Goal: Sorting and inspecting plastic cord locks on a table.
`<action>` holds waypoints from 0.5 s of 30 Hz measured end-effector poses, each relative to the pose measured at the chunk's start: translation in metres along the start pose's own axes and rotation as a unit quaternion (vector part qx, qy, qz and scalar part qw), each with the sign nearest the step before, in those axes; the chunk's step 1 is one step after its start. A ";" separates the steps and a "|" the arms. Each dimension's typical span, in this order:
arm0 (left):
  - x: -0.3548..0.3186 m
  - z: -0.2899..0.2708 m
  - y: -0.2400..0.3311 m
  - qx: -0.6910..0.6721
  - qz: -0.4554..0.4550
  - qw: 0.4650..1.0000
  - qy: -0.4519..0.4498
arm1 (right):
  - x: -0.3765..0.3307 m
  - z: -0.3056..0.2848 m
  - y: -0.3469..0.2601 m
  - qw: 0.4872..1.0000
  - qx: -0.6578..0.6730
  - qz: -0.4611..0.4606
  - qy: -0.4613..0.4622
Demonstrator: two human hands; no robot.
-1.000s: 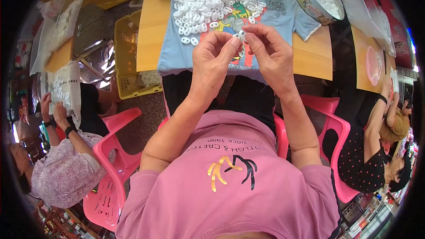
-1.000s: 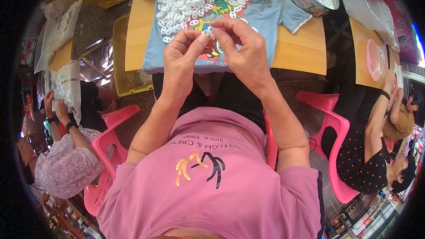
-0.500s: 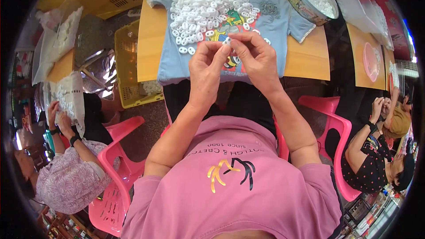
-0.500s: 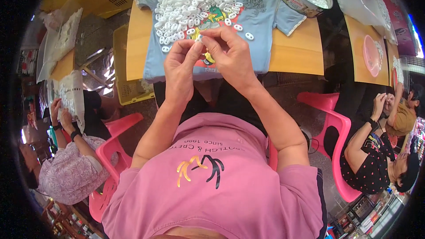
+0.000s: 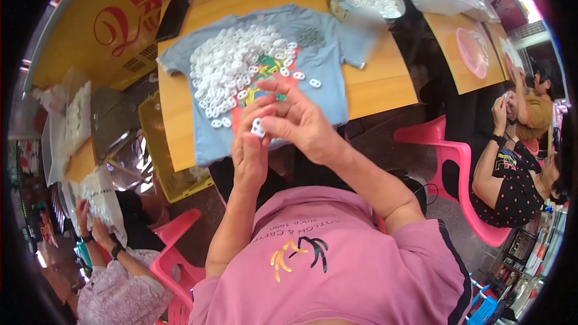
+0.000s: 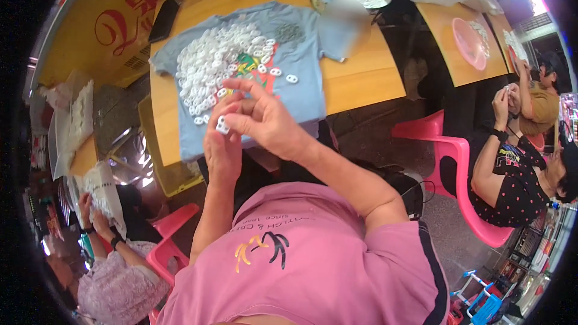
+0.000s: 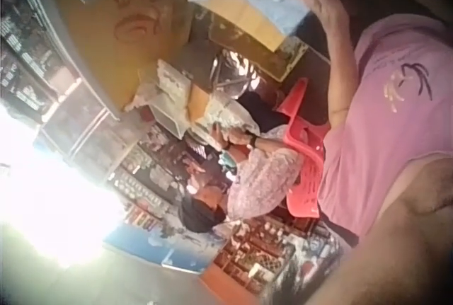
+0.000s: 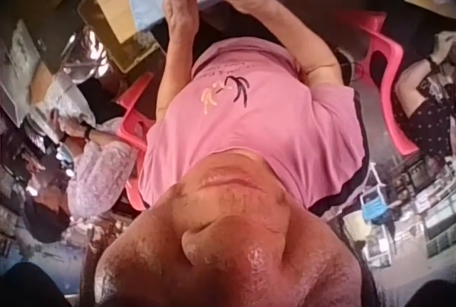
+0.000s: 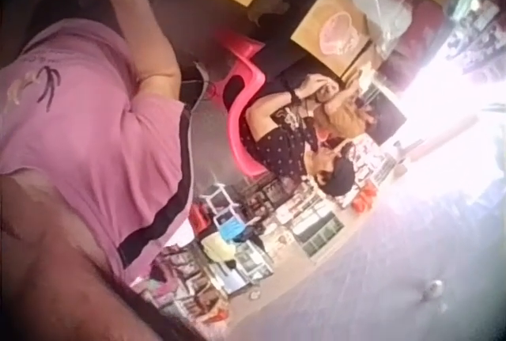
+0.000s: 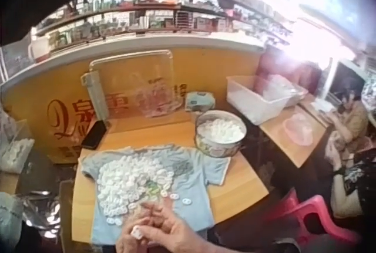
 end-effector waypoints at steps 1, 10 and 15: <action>-0.001 0.002 0.002 -0.022 -0.015 1.000 -0.010 | -0.002 0.003 0.000 1.000 0.014 0.006 -0.005; -0.002 0.009 0.014 0.002 0.029 0.999 0.017 | -0.012 0.014 0.000 0.999 0.023 -0.034 -0.002; 0.003 0.006 0.010 0.007 0.040 0.999 0.026 | -0.012 0.015 0.008 0.998 0.032 -0.043 0.031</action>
Point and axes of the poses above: each hand's wrist, its own x-axis towards the middle knuckle, its own z-axis out of the palm, y = z × x, the point moved 6 cm from there along x, towards the middle knuckle, and after that the axes turned 11 degrees about y, right-handed, at the moved point
